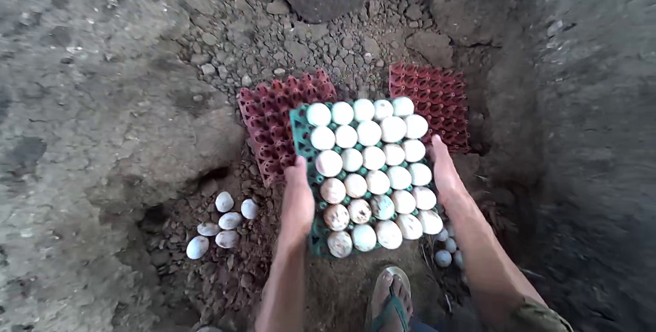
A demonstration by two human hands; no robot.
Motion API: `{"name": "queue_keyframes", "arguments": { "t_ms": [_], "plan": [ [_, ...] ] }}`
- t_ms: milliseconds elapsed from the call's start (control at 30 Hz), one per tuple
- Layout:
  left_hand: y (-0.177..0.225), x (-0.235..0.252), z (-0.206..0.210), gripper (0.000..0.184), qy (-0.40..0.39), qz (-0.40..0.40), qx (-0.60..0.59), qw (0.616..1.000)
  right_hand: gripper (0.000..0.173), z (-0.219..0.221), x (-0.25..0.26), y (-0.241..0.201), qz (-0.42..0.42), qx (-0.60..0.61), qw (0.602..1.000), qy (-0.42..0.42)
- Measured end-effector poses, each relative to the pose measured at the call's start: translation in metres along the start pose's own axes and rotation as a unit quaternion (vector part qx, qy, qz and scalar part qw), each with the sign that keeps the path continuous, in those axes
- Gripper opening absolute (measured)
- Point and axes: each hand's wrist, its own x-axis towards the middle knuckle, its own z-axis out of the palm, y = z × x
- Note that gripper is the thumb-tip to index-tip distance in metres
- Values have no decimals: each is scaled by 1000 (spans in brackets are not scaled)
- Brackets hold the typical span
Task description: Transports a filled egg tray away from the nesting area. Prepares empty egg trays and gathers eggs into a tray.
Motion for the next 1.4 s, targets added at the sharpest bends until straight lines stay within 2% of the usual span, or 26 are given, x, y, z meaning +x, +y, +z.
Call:
{"name": "queue_keyframes", "arguments": {
  "t_ms": [100, 200, 433, 633, 700, 833, 1033, 1167, 1267, 1400],
  "plan": [
    [-10, -24, 30, 67, -54, -71, -3, 996, 78, -34, -29, 33, 41, -9, 997, 72],
    [-14, -50, 45, 60, -101, -96, 4, 990, 78, -59, -63, 61, 70, -15, 989, 128],
    [-19, -89, 30, 55, -201, -93, 76, 972, 80, -68, -160, 89, 98, 31, 977, 188],
    [-42, -103, 22, 55, -227, -87, 92, 966, 85, -66, -210, 118, 134, 45, 969, 204],
    [-52, -98, 26, 55, -220, -89, 79, 968, 84, -64, -198, 122, 125, 42, 969, 211],
    [-98, -93, 18, 60, -193, -106, 100, 970, 81, -44, -179, 162, 126, 30, 973, 193],
    [-113, -63, 11, 69, -203, -112, 115, 966, 84, -36, -143, 196, 147, 28, 976, 159],
    [-93, -45, 29, 72, -261, -86, 99, 956, 81, -57, -121, 175, 92, 18, 983, 160],
    [-62, -46, 48, 70, -317, -66, 80, 943, 82, -88, -107, 160, 64, 15, 982, 176],
    [-35, -53, 64, 75, -347, -32, 118, 930, 88, -115, -102, 146, 24, 10, 980, 196]
  ]
}}
